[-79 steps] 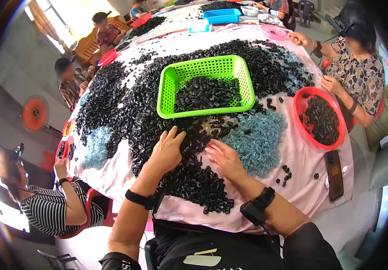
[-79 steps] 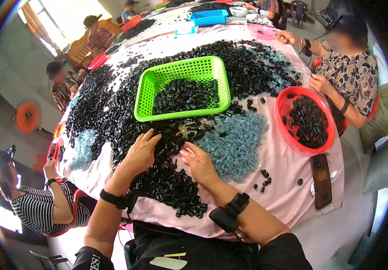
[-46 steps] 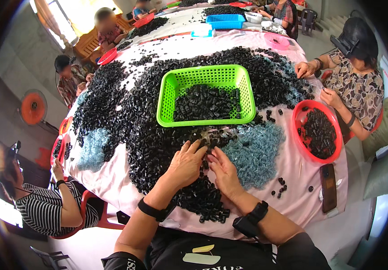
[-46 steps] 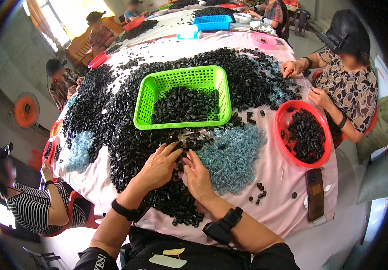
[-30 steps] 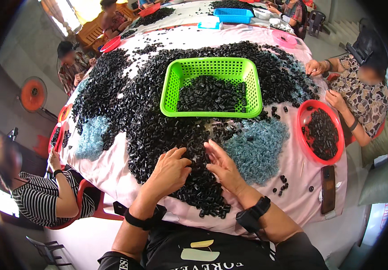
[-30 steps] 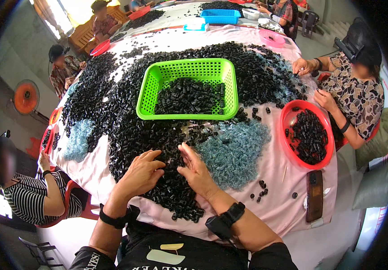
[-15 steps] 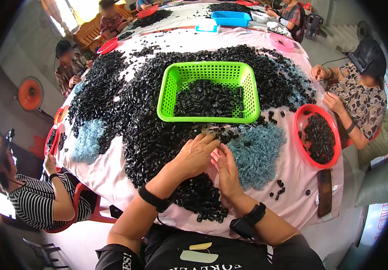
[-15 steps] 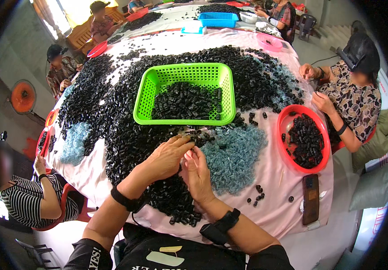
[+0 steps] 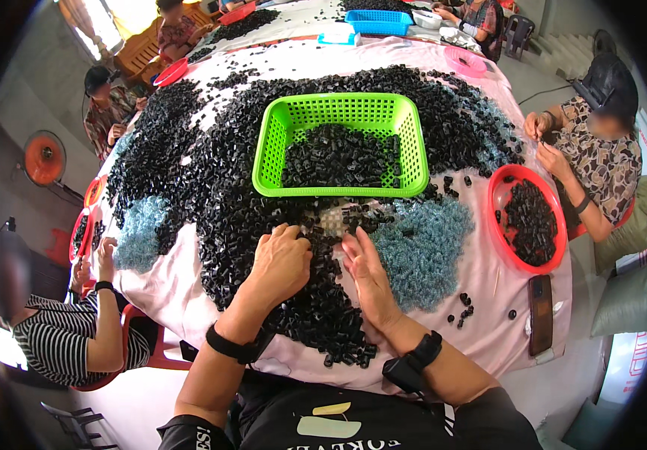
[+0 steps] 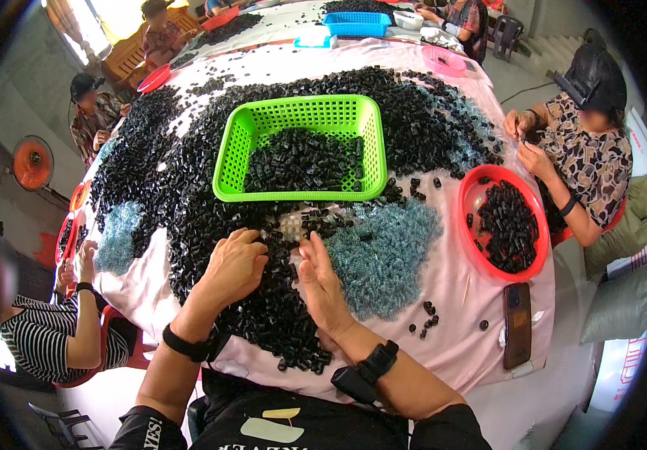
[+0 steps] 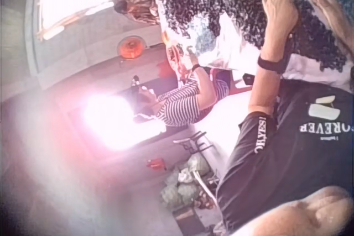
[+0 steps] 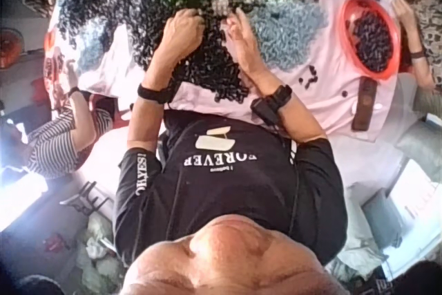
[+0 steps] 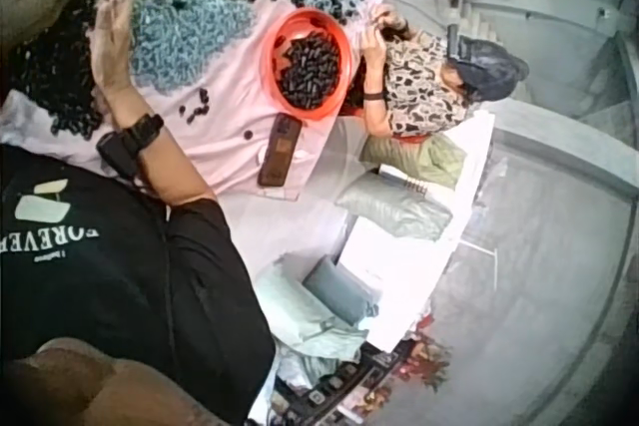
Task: Sorting and assembling small black components on a table in a manufacturing environment.
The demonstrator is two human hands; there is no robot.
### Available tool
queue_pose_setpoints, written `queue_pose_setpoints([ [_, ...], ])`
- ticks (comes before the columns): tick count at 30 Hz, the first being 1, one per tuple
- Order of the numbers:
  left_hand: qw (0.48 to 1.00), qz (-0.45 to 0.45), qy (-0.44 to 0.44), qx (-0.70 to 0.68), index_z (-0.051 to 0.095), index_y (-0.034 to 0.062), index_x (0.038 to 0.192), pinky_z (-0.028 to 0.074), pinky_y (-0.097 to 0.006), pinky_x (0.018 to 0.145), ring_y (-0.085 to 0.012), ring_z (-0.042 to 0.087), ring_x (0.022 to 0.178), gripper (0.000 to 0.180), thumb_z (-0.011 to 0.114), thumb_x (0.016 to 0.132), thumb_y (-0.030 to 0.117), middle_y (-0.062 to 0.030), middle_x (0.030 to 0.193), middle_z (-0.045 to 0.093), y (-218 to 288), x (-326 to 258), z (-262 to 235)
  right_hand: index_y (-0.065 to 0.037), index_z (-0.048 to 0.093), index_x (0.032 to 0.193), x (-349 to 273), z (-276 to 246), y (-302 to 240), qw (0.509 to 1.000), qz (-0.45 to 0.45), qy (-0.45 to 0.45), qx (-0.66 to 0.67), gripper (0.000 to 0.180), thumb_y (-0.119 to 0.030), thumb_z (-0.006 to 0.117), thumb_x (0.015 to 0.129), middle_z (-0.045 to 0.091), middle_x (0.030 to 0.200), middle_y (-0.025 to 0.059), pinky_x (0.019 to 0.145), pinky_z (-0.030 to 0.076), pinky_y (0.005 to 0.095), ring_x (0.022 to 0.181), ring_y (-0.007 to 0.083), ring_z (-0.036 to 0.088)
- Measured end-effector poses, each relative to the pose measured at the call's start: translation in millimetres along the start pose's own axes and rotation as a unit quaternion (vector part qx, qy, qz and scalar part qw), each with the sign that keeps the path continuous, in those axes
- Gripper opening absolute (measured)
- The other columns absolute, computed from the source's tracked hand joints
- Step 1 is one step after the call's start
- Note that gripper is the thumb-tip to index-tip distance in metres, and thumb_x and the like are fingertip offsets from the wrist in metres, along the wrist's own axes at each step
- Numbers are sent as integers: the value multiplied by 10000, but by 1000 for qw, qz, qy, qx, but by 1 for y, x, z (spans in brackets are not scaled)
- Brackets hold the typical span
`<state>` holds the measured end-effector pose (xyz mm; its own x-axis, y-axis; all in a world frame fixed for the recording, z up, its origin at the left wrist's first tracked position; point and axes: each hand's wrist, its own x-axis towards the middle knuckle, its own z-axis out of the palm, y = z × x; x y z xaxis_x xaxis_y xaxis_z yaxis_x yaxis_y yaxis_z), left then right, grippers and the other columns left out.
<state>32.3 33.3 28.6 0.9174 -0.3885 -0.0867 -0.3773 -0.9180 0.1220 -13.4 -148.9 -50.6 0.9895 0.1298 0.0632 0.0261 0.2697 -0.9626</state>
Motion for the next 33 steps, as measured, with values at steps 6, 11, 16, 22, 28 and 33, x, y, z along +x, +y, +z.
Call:
queue_pose_setpoints([
  [6, 987, 83, 61, -121, 633, 37, 1267, 494, -440, 989, -365, 588, 1203, 387, 609, 881, 53, -169, 1304, 625, 20, 36, 4, 53, 70, 1580, 1, 0, 6, 993, 29, -13, 115, 880, -569, 398, 1051, 260, 1604, 289, 1240, 216, 437, 1497, 349, 294],
  [11, 979, 181, 57, -77, 614, -1, 1310, 443, -418, 1100, -347, 516, 1333, 487, 663, 835, 94, -186, 1453, 534, 20, 71, 36, 20, 309, 1485, -1, 3, 5, 995, 24, 29, 95, 685, -530, 362, 1080, 393, 1524, 219, 1200, 290, 412, 1440, 298, 388],
  [16, 983, 147, 29, -108, 631, 31, 1307, 432, -429, 1110, -384, 511, 1329, 452, 630, 859, 93, -183, 1442, 545, 12, 58, 27, 32, 242, 1519, 0, -1, 3, 997, 24, 18, 69, 780, -581, 375, 1056, 369, 1535, 247, 1205, 289, 425, 1445, 319, 385],
  [22, 995, 71, -5, -63, 658, 87, 1292, 435, -460, 1097, -420, 500, 1325, 413, 545, 900, 17, -242, 1446, 515, -4, 15, 11, 84, 118, 1565, 4, -1, 9, 997, -5, 18, 68, 864, -546, 421, 1057, 345, 1556, 267, 1194, 291, 396, 1451, 321, 371],
  [28, 994, 95, 14, -58, 657, 57, 1275, 456, -458, 1054, -414, 517, 1292, 361, 559, 928, 47, -237, 1414, 532, -3, -17, 7, 21, 44, 1605, 6, -5, 13, 994, 8, -52, 99, 925, -617, 395, 1034, 197, 1638, 264, 1243, 163, 415, 1530, 337, 214],
  [33, 989, 49, 27, -139, 645, 23, 1223, 455, -443, 1048, -404, 536, 1246, 314, 592, 914, 46, -212, 1319, 577, 6, -8, 1, -3, 34, 1613, 5, -4, 9, 993, 11, -55, 102, 966, -684, 357, 1009, 190, 1642, 261, 1242, 164, 433, 1533, 357, 202],
])
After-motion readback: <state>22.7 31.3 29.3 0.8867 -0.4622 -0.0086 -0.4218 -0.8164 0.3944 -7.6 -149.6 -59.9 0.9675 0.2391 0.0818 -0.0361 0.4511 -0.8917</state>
